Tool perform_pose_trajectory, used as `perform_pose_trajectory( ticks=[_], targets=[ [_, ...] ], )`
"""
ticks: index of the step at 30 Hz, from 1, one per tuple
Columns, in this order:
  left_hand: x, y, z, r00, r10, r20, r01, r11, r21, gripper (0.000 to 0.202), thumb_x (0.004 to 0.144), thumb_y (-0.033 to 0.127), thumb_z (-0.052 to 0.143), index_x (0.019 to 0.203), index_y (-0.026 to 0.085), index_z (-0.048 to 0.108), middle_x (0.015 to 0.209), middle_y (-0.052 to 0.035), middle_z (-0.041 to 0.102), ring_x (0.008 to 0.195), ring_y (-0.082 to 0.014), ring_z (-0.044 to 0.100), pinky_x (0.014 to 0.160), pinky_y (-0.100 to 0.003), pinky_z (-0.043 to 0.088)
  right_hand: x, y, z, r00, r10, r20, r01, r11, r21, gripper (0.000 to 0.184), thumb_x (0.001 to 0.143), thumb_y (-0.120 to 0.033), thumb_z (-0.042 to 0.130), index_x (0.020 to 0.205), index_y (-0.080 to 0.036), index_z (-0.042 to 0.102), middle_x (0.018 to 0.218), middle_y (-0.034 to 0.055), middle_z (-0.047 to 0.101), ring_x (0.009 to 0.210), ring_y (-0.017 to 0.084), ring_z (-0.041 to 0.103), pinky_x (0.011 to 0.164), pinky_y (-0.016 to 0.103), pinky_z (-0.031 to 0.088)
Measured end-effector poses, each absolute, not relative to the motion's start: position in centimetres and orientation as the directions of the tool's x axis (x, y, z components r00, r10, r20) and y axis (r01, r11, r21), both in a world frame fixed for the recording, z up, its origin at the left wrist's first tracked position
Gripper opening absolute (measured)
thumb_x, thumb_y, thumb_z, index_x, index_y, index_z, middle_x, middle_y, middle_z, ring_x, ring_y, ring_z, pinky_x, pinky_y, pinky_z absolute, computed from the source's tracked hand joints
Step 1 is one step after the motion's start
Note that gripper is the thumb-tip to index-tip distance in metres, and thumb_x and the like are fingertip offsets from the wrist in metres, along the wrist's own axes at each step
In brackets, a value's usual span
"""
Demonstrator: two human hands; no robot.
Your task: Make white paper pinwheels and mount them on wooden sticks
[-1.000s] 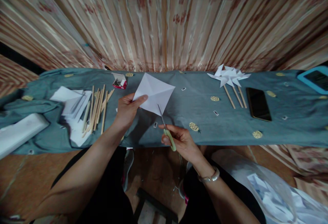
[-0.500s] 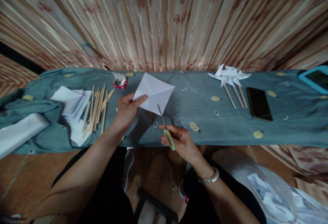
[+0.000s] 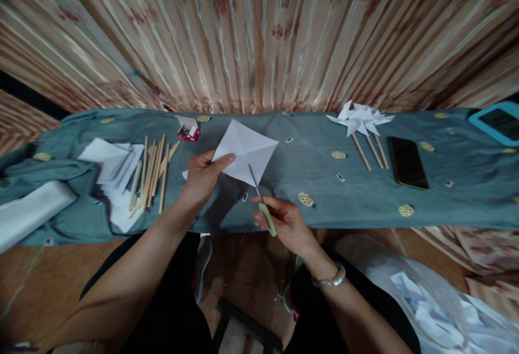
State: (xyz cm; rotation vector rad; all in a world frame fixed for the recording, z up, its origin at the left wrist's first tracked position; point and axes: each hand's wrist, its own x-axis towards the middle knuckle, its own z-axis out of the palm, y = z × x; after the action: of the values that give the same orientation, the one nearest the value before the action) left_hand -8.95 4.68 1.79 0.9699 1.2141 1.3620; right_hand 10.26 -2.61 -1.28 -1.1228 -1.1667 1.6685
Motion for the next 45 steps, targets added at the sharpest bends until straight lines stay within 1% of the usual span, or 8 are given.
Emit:
perform_pose_trajectory(
  ticks=[7, 14, 26, 29, 35, 45],
  targets=[
    [-8.72, 4.62, 1.90, -0.152, 0.986, -0.068, -0.164, 0.043, 0.985, 0.026, 0.060, 0.040, 0.082, 0.065, 0.018, 0.072, 0.061, 0.0017, 0.065, 0.055, -0.0116, 0.052, 0.053, -0.023, 0.041, 10.37, -2.51, -1.40, -0.303, 0.931, -0.205, -0.082, -0.240, -0.967, 0.042, 0.071, -0.049, 0.079, 0.104, -0.022, 0.075, 0.067, -0.0007, 0.067, 0.056, 0.010, 0.060, 0.055, 0.025, 0.054],
    [-8.69, 4.73, 1.50, -0.151, 0.987, -0.051, -0.162, 0.026, 0.986, 0.023, 0.062, 0.037, 0.081, 0.066, 0.017, 0.071, 0.061, 0.0025, 0.065, 0.055, -0.0107, 0.052, 0.054, -0.022, 0.041, 10.28, -2.46, -1.24, -0.301, 0.929, -0.214, -0.098, -0.254, -0.962, 0.041, 0.070, -0.048, 0.080, 0.101, -0.022, 0.075, 0.065, -0.0012, 0.066, 0.055, 0.010, 0.059, 0.055, 0.025, 0.053],
    [-8.59, 4.54, 1.42, -0.125, 0.989, -0.085, -0.174, 0.062, 0.983, 0.022, 0.063, 0.036, 0.080, 0.071, 0.016, 0.074, 0.065, 0.0010, 0.068, 0.058, -0.0125, 0.056, 0.056, -0.024, 0.043, 10.40, -2.47, -1.31, -0.297, 0.933, -0.206, -0.070, -0.236, -0.969, 0.043, 0.071, -0.049, 0.079, 0.103, -0.022, 0.074, 0.066, -0.0003, 0.067, 0.055, 0.010, 0.059, 0.051, 0.024, 0.050],
    [-8.57, 4.57, 1.30, -0.130, 0.988, -0.082, -0.166, 0.060, 0.984, 0.022, 0.062, 0.036, 0.081, 0.069, 0.016, 0.073, 0.063, 0.0013, 0.067, 0.058, -0.0125, 0.056, 0.056, -0.024, 0.042, 10.37, -2.49, -1.35, -0.293, 0.934, -0.203, -0.067, -0.232, -0.970, 0.041, 0.072, -0.049, 0.079, 0.103, -0.021, 0.074, 0.066, -0.0005, 0.067, 0.055, 0.010, 0.059, 0.051, 0.024, 0.050],
    [-8.56, 4.53, 1.44, -0.128, 0.988, -0.081, -0.181, 0.058, 0.982, 0.022, 0.063, 0.036, 0.082, 0.068, 0.016, 0.073, 0.062, 0.0021, 0.066, 0.056, -0.0112, 0.054, 0.055, -0.023, 0.041, 10.31, -2.58, -1.36, -0.279, 0.930, -0.240, -0.093, -0.274, -0.957, 0.042, 0.069, -0.049, 0.081, 0.100, -0.021, 0.075, 0.064, -0.0015, 0.066, 0.054, 0.009, 0.058, 0.051, 0.022, 0.049],
    [-8.49, 4.54, 1.36, -0.124, 0.990, -0.070, -0.184, 0.046, 0.982, 0.020, 0.063, 0.034, 0.081, 0.068, 0.016, 0.073, 0.062, 0.0023, 0.065, 0.056, -0.0108, 0.053, 0.055, -0.023, 0.042, 10.20, -2.58, -1.05, -0.274, 0.937, -0.215, -0.082, -0.246, -0.966, 0.041, 0.070, -0.050, 0.080, 0.099, -0.021, 0.075, 0.063, -0.0011, 0.066, 0.053, 0.010, 0.058, 0.051, 0.023, 0.050]
  ],
)
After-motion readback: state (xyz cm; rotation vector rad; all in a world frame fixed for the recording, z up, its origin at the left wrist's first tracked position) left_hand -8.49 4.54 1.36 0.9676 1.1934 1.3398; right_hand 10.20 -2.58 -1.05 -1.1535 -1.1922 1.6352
